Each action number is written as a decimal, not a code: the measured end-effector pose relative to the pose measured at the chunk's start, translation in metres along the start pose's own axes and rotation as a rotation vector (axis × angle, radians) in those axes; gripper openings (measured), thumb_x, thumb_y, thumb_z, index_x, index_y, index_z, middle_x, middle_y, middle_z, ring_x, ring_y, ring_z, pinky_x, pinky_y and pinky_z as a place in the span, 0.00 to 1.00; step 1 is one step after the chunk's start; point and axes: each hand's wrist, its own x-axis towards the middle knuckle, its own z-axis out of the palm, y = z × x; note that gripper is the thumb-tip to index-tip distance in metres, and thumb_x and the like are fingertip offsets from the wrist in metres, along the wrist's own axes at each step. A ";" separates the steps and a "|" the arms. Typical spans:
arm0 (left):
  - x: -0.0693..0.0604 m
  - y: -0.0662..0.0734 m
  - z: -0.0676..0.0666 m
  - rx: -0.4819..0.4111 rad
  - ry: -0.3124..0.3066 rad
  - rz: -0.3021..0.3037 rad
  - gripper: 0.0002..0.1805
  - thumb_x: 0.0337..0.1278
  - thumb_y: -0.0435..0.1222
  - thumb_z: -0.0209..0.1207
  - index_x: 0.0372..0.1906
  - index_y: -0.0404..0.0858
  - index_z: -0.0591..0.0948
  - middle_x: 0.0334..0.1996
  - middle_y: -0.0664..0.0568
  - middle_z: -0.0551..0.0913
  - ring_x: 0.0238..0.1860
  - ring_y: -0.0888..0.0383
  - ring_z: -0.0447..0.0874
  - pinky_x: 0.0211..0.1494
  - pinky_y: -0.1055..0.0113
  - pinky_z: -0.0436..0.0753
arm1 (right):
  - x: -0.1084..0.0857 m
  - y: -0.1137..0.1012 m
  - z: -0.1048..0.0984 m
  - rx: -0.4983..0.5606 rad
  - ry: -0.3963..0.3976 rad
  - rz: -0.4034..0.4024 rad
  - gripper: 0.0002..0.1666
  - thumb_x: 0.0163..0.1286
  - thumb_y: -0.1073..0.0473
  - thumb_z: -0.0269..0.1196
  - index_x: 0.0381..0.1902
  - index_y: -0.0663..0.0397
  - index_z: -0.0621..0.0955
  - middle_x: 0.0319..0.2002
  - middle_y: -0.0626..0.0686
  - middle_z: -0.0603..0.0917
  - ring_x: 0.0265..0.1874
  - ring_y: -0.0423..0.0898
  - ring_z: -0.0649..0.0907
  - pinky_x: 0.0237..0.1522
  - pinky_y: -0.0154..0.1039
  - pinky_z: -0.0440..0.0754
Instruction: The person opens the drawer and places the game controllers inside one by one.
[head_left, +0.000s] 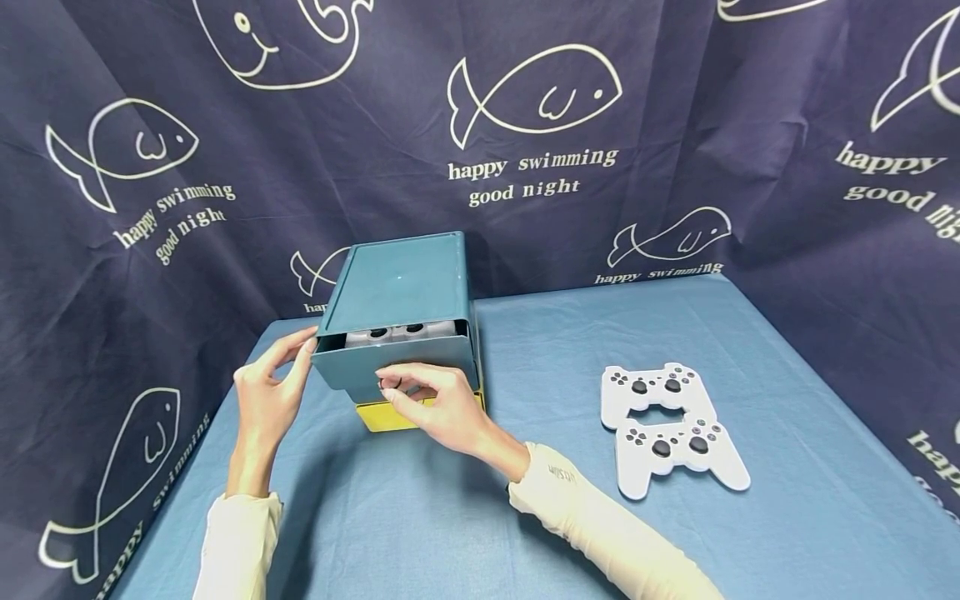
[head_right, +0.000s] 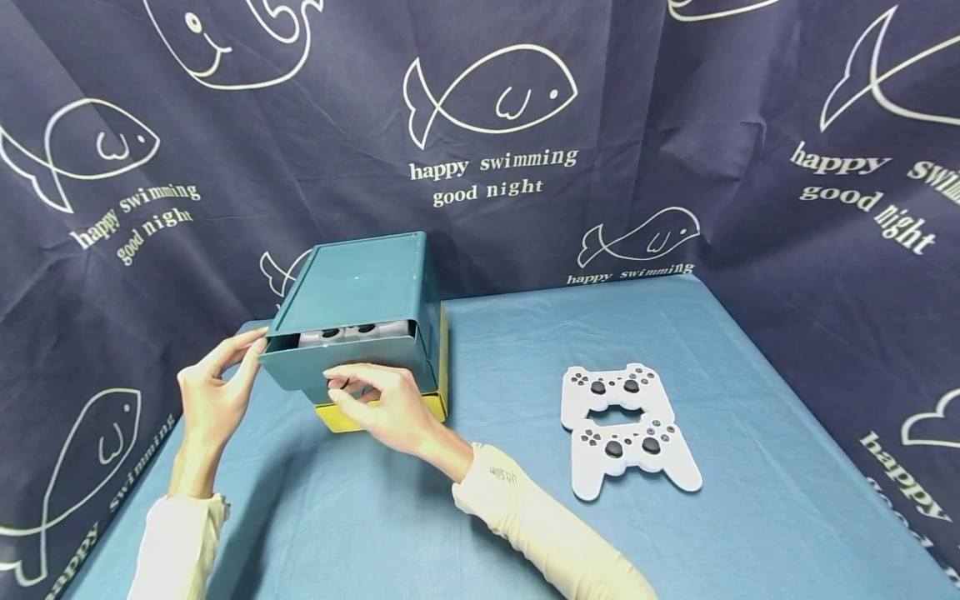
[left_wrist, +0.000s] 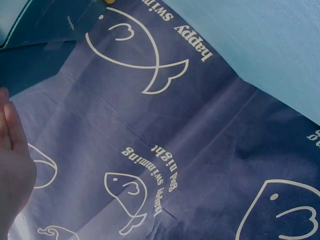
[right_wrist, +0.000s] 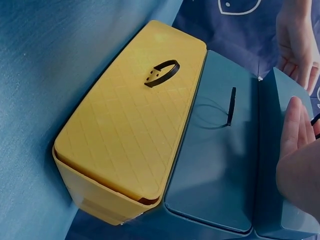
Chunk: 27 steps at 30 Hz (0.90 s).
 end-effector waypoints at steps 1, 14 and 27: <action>0.000 0.000 0.000 0.000 -0.001 0.000 0.12 0.66 0.27 0.65 0.52 0.34 0.89 0.41 0.43 0.91 0.43 0.82 0.82 0.42 0.83 0.75 | 0.000 0.000 0.000 -0.002 0.001 0.006 0.14 0.70 0.69 0.67 0.53 0.64 0.86 0.45 0.55 0.89 0.42 0.38 0.87 0.43 0.40 0.86; 0.000 0.000 0.002 0.009 0.009 0.000 0.12 0.65 0.25 0.65 0.51 0.34 0.89 0.39 0.41 0.91 0.43 0.83 0.81 0.41 0.84 0.74 | 0.006 0.004 -0.002 -0.020 0.015 0.030 0.15 0.71 0.67 0.67 0.54 0.63 0.86 0.46 0.55 0.89 0.41 0.37 0.86 0.44 0.39 0.85; 0.001 0.002 0.001 -0.008 0.017 0.005 0.12 0.65 0.25 0.65 0.51 0.33 0.89 0.39 0.41 0.91 0.42 0.82 0.82 0.45 0.81 0.75 | 0.009 0.009 -0.002 -0.034 0.031 0.025 0.15 0.71 0.68 0.66 0.54 0.62 0.86 0.43 0.53 0.88 0.40 0.37 0.86 0.42 0.39 0.86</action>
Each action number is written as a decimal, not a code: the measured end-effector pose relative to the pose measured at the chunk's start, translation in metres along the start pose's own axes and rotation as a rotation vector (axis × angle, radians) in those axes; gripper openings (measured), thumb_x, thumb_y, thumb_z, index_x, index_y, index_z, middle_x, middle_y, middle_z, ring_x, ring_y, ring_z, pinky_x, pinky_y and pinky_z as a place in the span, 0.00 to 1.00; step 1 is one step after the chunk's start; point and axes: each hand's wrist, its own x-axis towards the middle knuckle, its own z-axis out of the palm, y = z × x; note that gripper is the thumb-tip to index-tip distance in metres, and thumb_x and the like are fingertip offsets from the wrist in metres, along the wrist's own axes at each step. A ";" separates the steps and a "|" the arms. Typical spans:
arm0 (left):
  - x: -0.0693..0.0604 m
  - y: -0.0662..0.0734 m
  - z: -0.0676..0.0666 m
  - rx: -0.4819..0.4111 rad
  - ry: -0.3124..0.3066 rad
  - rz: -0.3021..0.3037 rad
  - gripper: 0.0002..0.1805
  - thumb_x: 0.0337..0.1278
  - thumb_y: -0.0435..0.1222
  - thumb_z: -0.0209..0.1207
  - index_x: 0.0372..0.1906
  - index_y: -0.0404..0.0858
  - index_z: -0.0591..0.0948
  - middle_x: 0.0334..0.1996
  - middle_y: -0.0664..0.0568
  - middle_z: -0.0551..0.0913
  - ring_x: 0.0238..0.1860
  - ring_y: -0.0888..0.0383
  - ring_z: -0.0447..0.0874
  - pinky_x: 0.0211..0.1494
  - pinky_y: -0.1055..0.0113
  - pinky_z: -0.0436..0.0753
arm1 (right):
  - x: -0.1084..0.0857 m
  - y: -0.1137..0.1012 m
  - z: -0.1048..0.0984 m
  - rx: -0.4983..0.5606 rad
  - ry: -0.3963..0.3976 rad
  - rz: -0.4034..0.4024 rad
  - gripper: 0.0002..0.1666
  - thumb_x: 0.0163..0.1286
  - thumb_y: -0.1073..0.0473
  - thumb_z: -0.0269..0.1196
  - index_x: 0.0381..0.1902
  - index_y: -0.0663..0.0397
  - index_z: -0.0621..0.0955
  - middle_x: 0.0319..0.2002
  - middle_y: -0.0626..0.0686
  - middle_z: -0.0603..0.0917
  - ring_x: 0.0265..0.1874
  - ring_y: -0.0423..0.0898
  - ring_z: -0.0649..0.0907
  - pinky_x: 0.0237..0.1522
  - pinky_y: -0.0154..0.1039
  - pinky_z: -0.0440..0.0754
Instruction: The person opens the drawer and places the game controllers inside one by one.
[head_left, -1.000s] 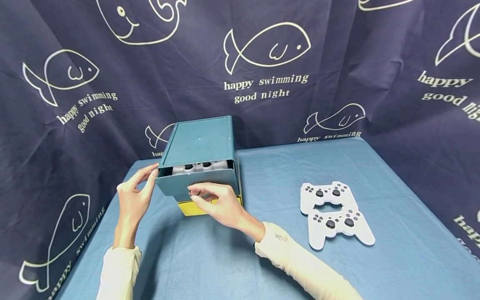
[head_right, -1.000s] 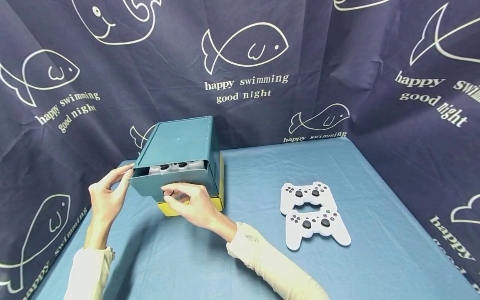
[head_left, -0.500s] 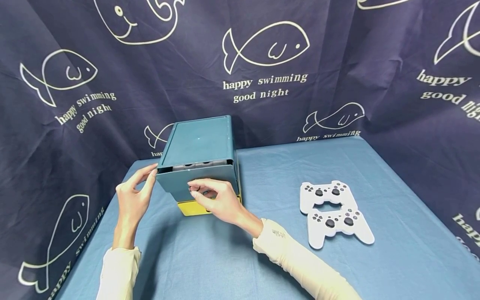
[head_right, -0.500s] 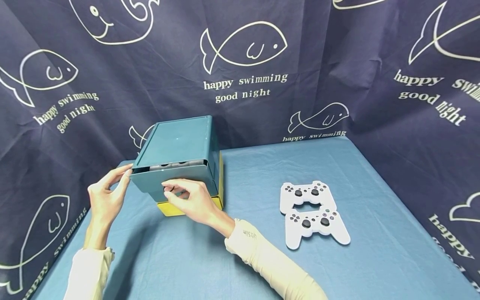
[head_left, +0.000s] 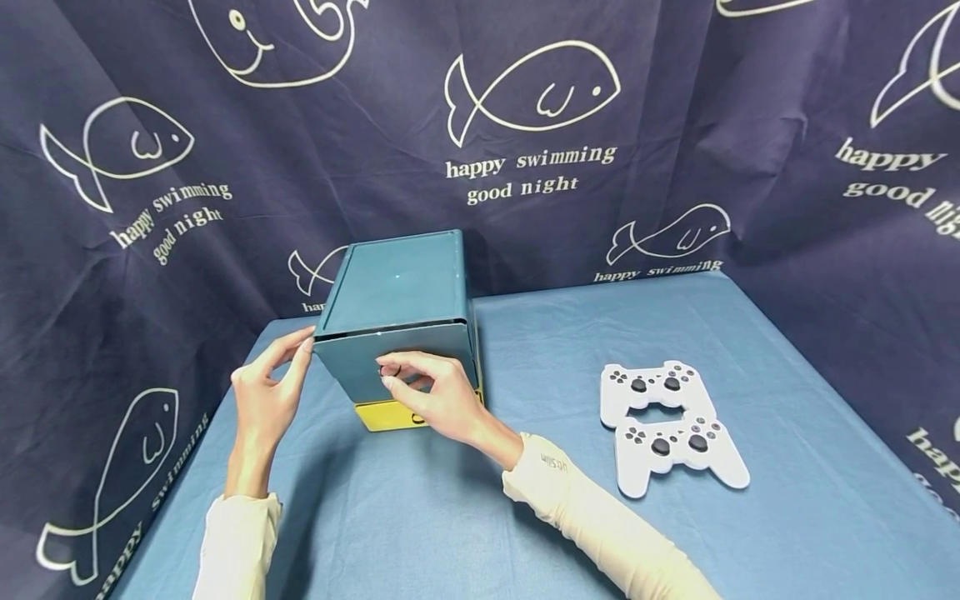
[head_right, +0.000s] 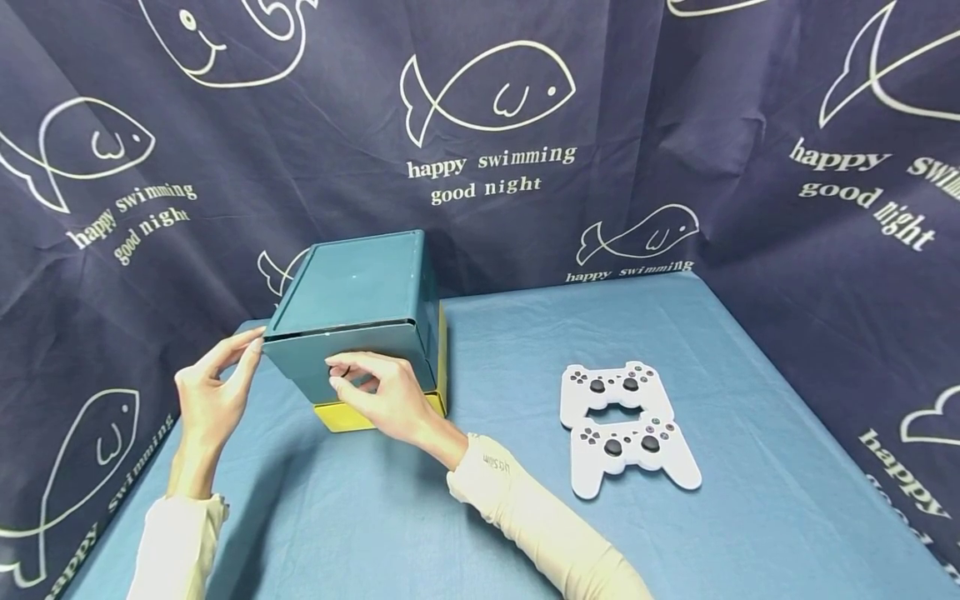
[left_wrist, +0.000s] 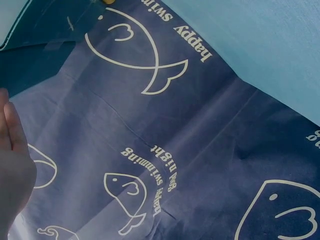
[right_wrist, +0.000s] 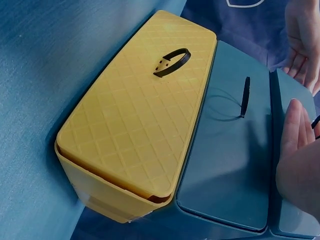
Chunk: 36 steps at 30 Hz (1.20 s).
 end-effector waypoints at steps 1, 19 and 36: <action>0.000 0.000 0.000 0.000 -0.001 0.001 0.12 0.65 0.25 0.65 0.51 0.33 0.89 0.39 0.41 0.91 0.42 0.82 0.82 0.45 0.81 0.75 | 0.000 0.000 0.000 -0.002 0.002 0.000 0.15 0.70 0.68 0.66 0.54 0.62 0.86 0.43 0.54 0.88 0.40 0.37 0.85 0.42 0.39 0.86; -0.001 -0.003 0.002 -0.008 0.018 0.006 0.13 0.60 0.21 0.67 0.48 0.31 0.89 0.36 0.39 0.90 0.41 0.83 0.82 0.42 0.84 0.73 | 0.004 0.003 0.002 -0.015 0.030 0.027 0.15 0.70 0.67 0.67 0.54 0.61 0.87 0.42 0.52 0.89 0.40 0.36 0.85 0.42 0.38 0.85; 0.000 0.000 0.000 0.005 -0.008 0.012 0.12 0.65 0.24 0.65 0.51 0.32 0.89 0.35 0.39 0.90 0.41 0.83 0.81 0.44 0.84 0.74 | 0.005 0.005 0.002 -0.021 0.039 0.047 0.15 0.71 0.67 0.67 0.54 0.60 0.86 0.43 0.51 0.89 0.41 0.36 0.84 0.41 0.38 0.85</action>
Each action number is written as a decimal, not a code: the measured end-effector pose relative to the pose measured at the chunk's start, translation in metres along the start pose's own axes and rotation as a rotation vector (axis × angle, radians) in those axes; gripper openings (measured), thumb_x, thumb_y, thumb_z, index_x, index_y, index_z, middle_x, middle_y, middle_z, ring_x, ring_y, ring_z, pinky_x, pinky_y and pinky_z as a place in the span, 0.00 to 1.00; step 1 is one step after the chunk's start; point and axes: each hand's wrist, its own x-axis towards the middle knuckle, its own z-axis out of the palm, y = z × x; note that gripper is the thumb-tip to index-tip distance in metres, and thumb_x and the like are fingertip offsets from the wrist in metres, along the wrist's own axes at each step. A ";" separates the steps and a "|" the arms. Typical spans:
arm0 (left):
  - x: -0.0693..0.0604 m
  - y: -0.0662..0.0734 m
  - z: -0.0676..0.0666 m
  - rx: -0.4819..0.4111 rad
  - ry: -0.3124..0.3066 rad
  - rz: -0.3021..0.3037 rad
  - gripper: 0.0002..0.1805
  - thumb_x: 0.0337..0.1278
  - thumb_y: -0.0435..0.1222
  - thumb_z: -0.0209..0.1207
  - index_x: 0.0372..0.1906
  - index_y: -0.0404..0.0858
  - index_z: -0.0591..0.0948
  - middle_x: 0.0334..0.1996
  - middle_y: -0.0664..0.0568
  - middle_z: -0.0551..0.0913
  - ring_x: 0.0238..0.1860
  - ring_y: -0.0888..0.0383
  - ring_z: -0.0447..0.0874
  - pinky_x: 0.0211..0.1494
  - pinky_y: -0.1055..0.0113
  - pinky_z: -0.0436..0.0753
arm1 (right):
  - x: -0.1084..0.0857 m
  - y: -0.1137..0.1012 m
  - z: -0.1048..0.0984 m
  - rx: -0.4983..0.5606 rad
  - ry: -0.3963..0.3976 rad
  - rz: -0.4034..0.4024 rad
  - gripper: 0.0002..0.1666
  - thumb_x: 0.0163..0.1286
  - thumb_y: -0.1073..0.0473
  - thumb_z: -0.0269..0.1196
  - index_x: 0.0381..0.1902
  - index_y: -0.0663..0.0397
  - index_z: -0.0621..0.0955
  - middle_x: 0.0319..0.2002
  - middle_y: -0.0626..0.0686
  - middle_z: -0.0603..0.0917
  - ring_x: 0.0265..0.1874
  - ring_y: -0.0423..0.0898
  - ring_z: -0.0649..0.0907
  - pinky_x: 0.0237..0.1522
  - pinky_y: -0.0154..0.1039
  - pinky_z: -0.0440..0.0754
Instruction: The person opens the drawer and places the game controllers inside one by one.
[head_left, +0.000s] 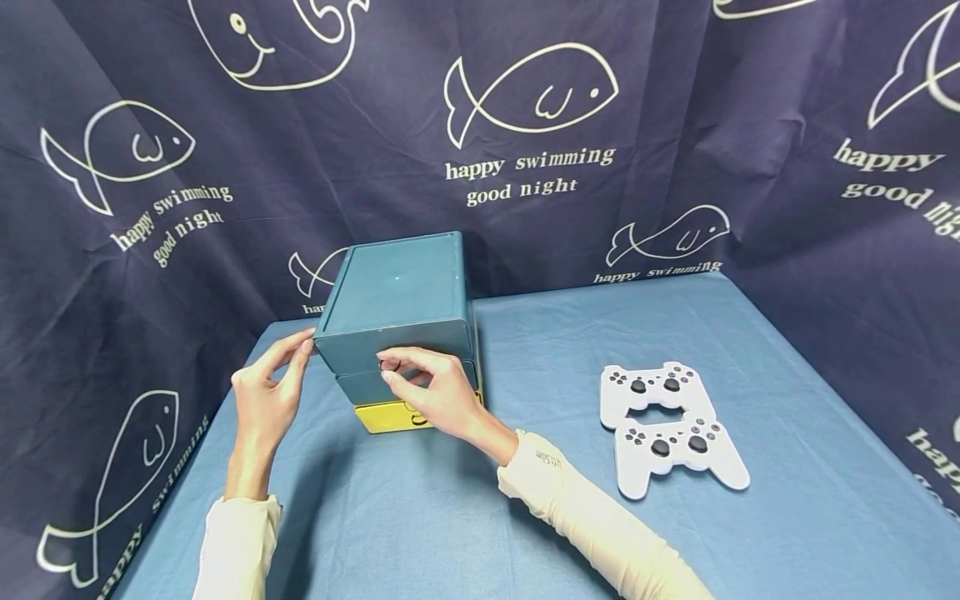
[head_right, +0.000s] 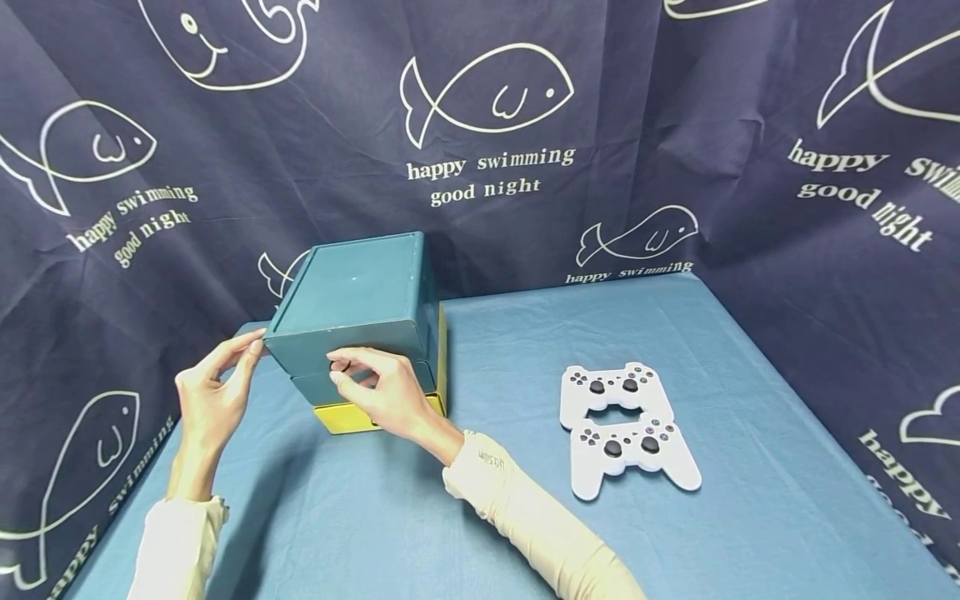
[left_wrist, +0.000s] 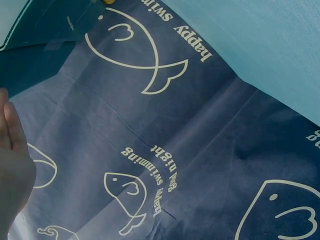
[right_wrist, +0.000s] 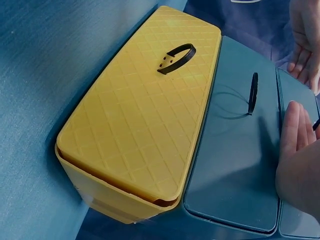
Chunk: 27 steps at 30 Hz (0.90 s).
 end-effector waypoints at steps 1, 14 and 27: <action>0.000 0.000 0.000 -0.001 0.005 0.001 0.12 0.65 0.24 0.65 0.50 0.32 0.89 0.35 0.39 0.90 0.41 0.83 0.81 0.44 0.84 0.74 | 0.000 0.000 0.000 0.002 -0.001 0.004 0.15 0.71 0.66 0.67 0.54 0.60 0.86 0.43 0.52 0.88 0.41 0.37 0.85 0.41 0.38 0.85; -0.002 -0.004 0.002 0.010 0.010 -0.017 0.12 0.64 0.23 0.66 0.50 0.32 0.89 0.35 0.40 0.90 0.41 0.84 0.80 0.44 0.82 0.74 | -0.008 -0.001 -0.005 0.026 -0.051 0.014 0.20 0.73 0.66 0.64 0.61 0.61 0.83 0.49 0.55 0.88 0.44 0.42 0.86 0.41 0.39 0.85; -0.001 -0.002 0.000 0.009 0.012 -0.002 0.11 0.66 0.25 0.65 0.50 0.33 0.89 0.34 0.40 0.90 0.41 0.84 0.81 0.44 0.82 0.74 | -0.033 0.016 -0.018 0.038 0.049 -0.167 0.16 0.71 0.73 0.62 0.55 0.69 0.84 0.41 0.60 0.90 0.37 0.55 0.90 0.35 0.43 0.86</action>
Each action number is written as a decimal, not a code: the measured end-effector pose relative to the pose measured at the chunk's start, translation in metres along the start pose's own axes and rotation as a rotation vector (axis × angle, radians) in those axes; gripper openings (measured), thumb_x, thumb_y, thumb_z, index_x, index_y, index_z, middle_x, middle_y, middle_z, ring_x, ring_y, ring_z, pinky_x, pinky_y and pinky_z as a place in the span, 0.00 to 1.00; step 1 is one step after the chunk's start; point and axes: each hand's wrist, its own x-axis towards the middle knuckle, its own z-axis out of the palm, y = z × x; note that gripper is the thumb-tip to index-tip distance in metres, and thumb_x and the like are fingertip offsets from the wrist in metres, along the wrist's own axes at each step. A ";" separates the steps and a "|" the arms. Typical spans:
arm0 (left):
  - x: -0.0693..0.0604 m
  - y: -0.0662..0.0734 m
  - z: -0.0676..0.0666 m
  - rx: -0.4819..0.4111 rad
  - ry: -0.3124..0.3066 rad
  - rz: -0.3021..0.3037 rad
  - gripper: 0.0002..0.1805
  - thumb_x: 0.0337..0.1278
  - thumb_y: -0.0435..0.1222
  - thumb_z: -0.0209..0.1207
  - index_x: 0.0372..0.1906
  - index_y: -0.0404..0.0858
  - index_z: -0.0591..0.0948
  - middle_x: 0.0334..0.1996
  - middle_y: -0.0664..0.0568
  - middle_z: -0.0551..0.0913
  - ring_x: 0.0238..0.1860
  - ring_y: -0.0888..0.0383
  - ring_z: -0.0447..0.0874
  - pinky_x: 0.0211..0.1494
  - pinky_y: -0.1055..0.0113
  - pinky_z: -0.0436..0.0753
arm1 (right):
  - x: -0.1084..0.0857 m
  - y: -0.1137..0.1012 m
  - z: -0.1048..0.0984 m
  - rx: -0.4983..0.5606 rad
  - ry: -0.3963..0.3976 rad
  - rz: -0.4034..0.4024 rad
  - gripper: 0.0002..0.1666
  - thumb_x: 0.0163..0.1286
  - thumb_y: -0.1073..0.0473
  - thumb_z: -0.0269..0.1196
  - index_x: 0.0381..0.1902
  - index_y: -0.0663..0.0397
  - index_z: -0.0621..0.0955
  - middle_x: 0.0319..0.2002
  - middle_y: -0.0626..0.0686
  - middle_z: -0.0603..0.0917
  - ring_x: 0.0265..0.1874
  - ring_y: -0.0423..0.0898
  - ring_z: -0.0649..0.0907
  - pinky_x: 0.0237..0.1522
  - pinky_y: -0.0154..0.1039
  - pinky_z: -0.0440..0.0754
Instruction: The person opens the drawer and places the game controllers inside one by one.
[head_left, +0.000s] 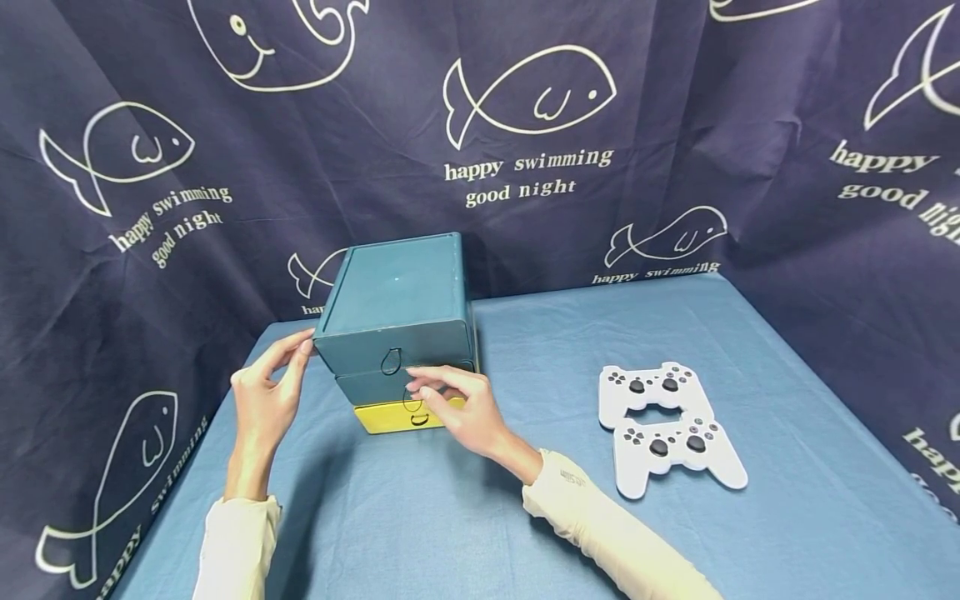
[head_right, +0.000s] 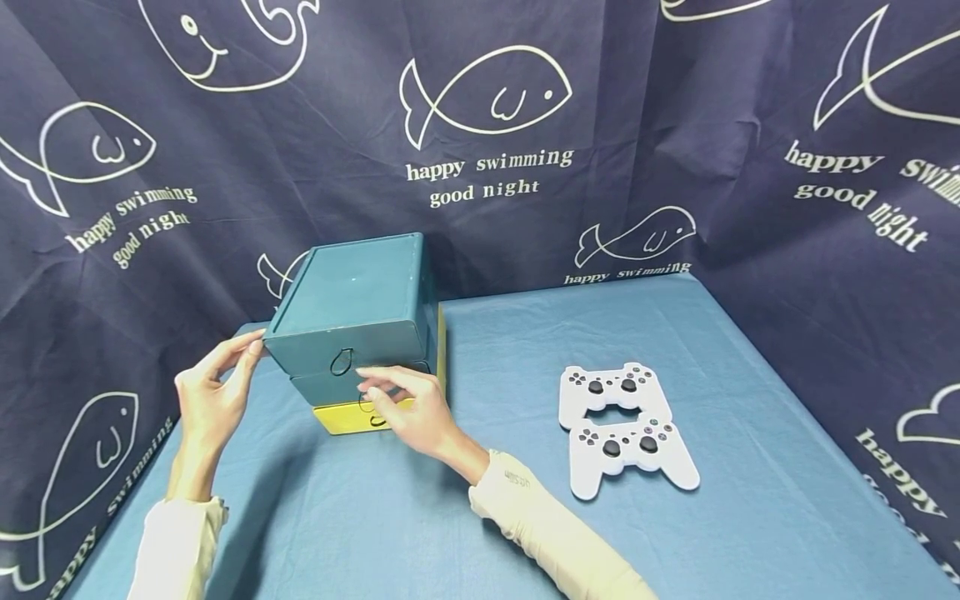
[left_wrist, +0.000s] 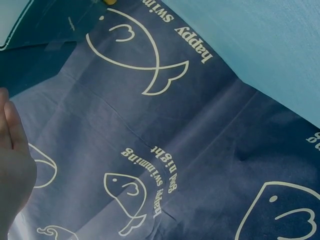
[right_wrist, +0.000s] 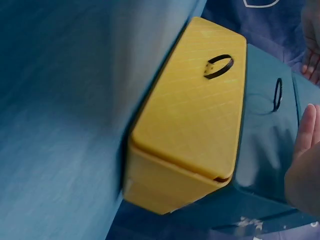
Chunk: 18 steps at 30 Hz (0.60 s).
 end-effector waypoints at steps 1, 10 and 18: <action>0.000 0.000 0.000 -0.003 0.002 0.002 0.10 0.66 0.26 0.65 0.50 0.33 0.89 0.33 0.40 0.90 0.41 0.83 0.81 0.44 0.82 0.74 | -0.001 0.000 -0.002 -0.003 0.002 0.012 0.15 0.71 0.73 0.62 0.54 0.69 0.84 0.40 0.60 0.90 0.37 0.56 0.90 0.35 0.43 0.86; 0.000 -0.002 -0.002 0.001 -0.018 -0.002 0.10 0.69 0.29 0.64 0.50 0.32 0.89 0.34 0.41 0.90 0.41 0.83 0.81 0.45 0.80 0.74 | -0.008 0.001 -0.009 -0.034 -0.115 0.231 0.15 0.72 0.70 0.64 0.55 0.67 0.84 0.38 0.61 0.90 0.35 0.61 0.89 0.37 0.40 0.86; 0.000 -0.001 -0.002 0.010 -0.030 -0.003 0.10 0.69 0.29 0.64 0.50 0.32 0.89 0.35 0.41 0.90 0.42 0.84 0.81 0.44 0.82 0.74 | -0.008 0.003 -0.011 -0.113 -0.197 0.321 0.16 0.71 0.66 0.64 0.56 0.62 0.85 0.37 0.61 0.90 0.31 0.58 0.89 0.36 0.37 0.85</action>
